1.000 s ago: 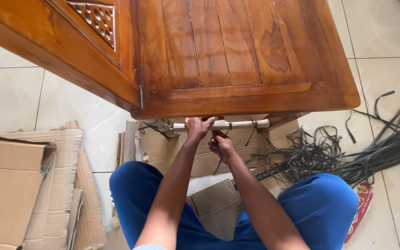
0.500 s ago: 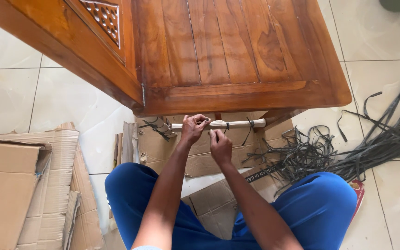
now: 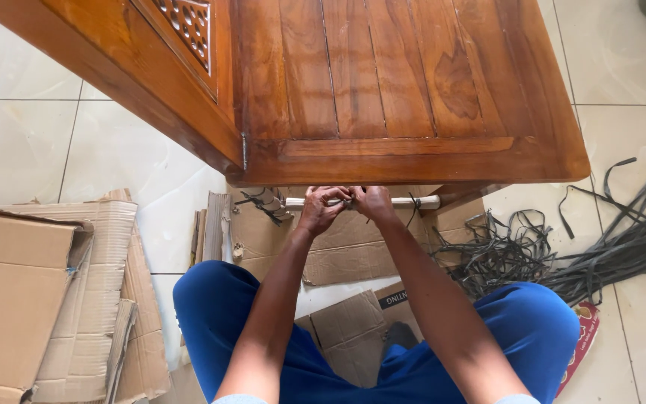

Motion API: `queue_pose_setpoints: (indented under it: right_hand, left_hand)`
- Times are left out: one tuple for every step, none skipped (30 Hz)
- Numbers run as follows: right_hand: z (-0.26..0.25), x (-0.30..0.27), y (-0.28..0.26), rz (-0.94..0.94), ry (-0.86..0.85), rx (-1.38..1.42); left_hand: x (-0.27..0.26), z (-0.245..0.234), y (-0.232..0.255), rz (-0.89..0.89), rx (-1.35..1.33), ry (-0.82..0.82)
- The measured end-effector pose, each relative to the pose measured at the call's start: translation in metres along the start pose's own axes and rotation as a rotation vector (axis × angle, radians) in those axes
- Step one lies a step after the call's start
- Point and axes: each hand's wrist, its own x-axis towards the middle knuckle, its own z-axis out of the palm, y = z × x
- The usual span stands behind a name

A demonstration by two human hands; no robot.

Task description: Wrapping wooden chair legs with cardboard and securing them with plastic strips.

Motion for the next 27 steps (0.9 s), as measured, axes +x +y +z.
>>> queue_pose_setpoints:
  right_hand:
    - [-0.002, 0.001, -0.003, 0.000, -0.003, 0.001]
    - [-0.004, -0.001, -0.005, 0.010, -0.038, -0.002]
    - [-0.006, -0.003, -0.007, 0.020, -0.073, -0.004]
    - [-0.005, -0.002, -0.004, 0.022, -0.068, -0.001]
    - [-0.004, -0.001, 0.000, 0.047, -0.075, 0.139]
    - [-0.004, -0.001, 0.004, 0.072, -0.082, 0.275]
    - [0.000, -0.004, 0.008, 0.074, -0.077, 0.276]
    - [0.004, -0.007, 0.012, 0.080, -0.068, 0.517]
    - [0.007, -0.009, 0.015, 0.084, -0.059, 0.757]
    - [0.004, -0.020, 0.012, 0.085, -0.056, 0.757]
    - [0.000, -0.031, 0.009, 0.047, -0.003, 0.840]
    - [-0.004, -0.041, 0.006, 0.006, 0.052, 0.923]
    - [-0.003, -0.052, 0.002, 0.006, 0.056, 0.924]
    - [-0.002, -0.063, -0.001, -0.020, 0.189, 0.826]
    - [0.000, -0.074, -0.005, -0.047, 0.320, 0.726]
    - [0.005, -0.080, -0.002, -0.045, 0.321, 0.726]
    - [0.009, -0.085, 0.000, -0.083, 0.318, 0.643]
    - [0.014, -0.090, 0.003, -0.121, 0.313, 0.558]
    - [0.025, -0.086, 0.016, -0.120, 0.313, 0.558]
    - [0.037, -0.081, 0.028, -0.071, 0.261, 0.589]
    - [0.049, -0.076, 0.040, -0.022, 0.209, 0.620]
    - [0.052, -0.073, 0.039, -0.022, 0.207, 0.620]
    - [0.056, -0.070, 0.039, 0.119, 0.093, 0.796]
    - [0.060, -0.066, 0.039, 0.261, -0.025, 0.968]
    - [0.067, -0.058, 0.047, 0.262, -0.029, 0.969]
    - [0.075, -0.049, 0.056, 0.312, -0.095, 1.117]
    - [0.082, -0.041, 0.064, 0.362, -0.164, 1.265]
  left_hand:
    - [0.001, -0.001, 0.001, -0.003, 0.001, 0.000]
    - [-0.001, -0.001, 0.003, -0.019, 0.024, -0.029]
    - [-0.002, -0.001, 0.005, -0.035, 0.047, -0.058]
    - [-0.002, 0.000, 0.003, -0.030, 0.048, -0.062]
    - [-0.001, 0.001, 0.002, -0.036, 0.116, -0.086]
    - [-0.002, 0.003, 0.001, -0.043, 0.180, -0.109]
    - [-0.001, 0.006, -0.004, -0.040, 0.180, -0.113]
    - [0.001, 0.007, -0.010, -0.059, 0.182, -0.110]
    - [0.003, 0.009, -0.015, -0.078, 0.184, -0.107]
    - [0.002, 0.008, -0.013, -0.077, 0.183, -0.109]
    - [0.002, 0.007, -0.010, -0.099, 0.173, -0.100]
    - [0.003, 0.006, -0.008, -0.121, 0.164, -0.091]
    - [0.004, 0.007, -0.007, -0.118, 0.164, -0.093]
    - [0.004, 0.007, -0.006, -0.128, 0.159, -0.087]
    - [0.005, 0.008, -0.006, -0.138, 0.154, -0.082]
    - [0.005, 0.007, -0.005, -0.138, 0.154, -0.084]
    - [0.005, 0.007, -0.004, -0.144, 0.145, -0.083]
    - [0.004, 0.006, -0.003, -0.150, 0.135, -0.081]
    - [0.004, 0.007, -0.003, -0.151, 0.135, -0.083]
    - [0.005, 0.008, -0.003, -0.158, 0.135, -0.076]
    - [0.005, 0.008, -0.003, -0.165, 0.135, -0.069]
    - [0.005, 0.007, 0.000, -0.167, 0.135, -0.068]
    - [0.005, 0.006, 0.003, -0.167, 0.137, -0.073]
    - [0.005, 0.005, 0.005, -0.168, 0.140, -0.079]
    - [0.004, 0.003, 0.009, -0.171, 0.142, -0.078]
    - [0.003, 0.001, 0.014, -0.183, 0.136, -0.098]
    - [0.003, -0.001, 0.019, -0.196, 0.131, -0.117]
